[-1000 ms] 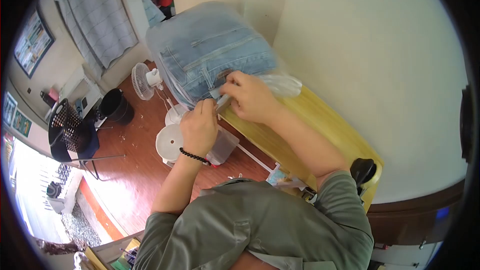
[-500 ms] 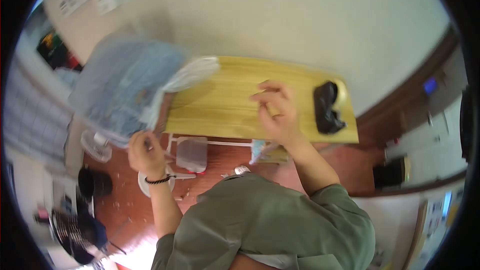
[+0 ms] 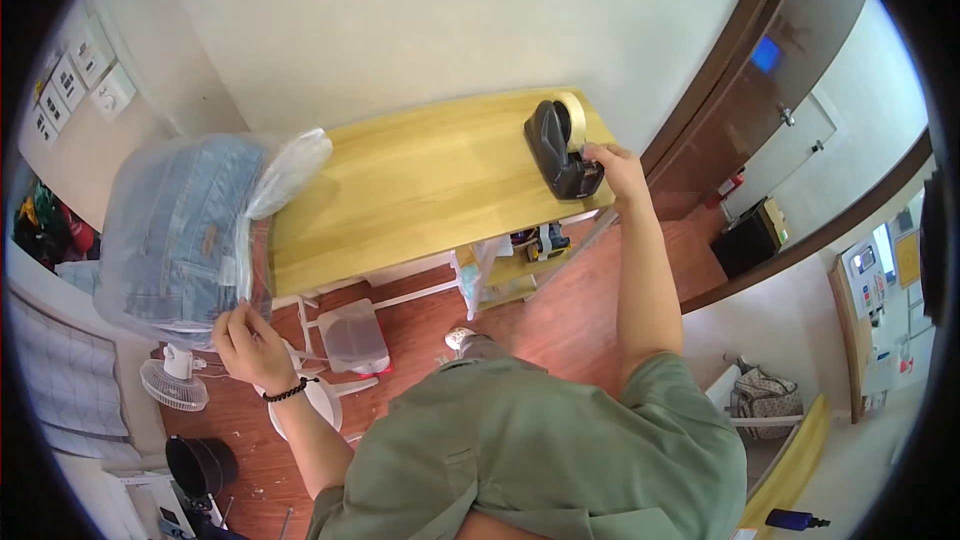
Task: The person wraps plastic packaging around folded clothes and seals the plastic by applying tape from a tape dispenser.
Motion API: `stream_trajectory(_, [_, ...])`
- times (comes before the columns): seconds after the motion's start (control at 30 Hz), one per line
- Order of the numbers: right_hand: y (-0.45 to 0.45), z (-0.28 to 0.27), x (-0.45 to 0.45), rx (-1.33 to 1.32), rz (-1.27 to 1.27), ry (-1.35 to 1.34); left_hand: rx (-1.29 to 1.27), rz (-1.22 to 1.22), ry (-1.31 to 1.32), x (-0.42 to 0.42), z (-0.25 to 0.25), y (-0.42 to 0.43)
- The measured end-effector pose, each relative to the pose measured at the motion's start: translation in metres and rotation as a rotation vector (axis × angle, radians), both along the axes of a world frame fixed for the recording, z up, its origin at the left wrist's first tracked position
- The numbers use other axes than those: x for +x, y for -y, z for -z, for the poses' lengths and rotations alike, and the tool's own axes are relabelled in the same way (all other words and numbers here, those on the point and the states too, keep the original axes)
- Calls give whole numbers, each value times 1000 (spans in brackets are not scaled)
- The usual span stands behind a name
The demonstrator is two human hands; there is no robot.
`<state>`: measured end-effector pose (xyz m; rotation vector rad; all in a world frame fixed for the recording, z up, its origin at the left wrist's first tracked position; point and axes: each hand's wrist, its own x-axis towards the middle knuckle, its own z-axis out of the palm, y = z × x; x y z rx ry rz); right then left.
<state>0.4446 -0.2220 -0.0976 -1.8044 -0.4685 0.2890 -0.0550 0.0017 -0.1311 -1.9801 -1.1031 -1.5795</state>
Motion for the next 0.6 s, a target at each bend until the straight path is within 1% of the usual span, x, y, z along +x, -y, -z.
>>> stream_trajectory(0.07, [-1,0,-7,220,-40,-160,-21,7,-2,-2,-1,1])
stream_trajectory(0.17, [3,-27,-34,552,41,-213,-57,11,-4,-2,-2,3])
stream_trajectory(0.2, [11,-36,-45,580,10,-208,-60,17,-8,-3,-2,3])
stream_trajectory(0.3, [30,-33,-74,561,85,-161,-86,40,6,-4,-2,4])
stream_trajectory(0.4, [46,42,-71,442,157,-62,-103,35,6,-6,0,3])
stream_trajectory(0.43, [47,55,-73,399,193,-39,-106,29,-2,-6,1,2])
stream_trajectory(0.53, [47,69,-69,147,257,213,-97,22,-19,-5,-3,5])
stream_trajectory(0.6, [51,70,-70,85,296,443,-136,28,-8,-3,-6,10])
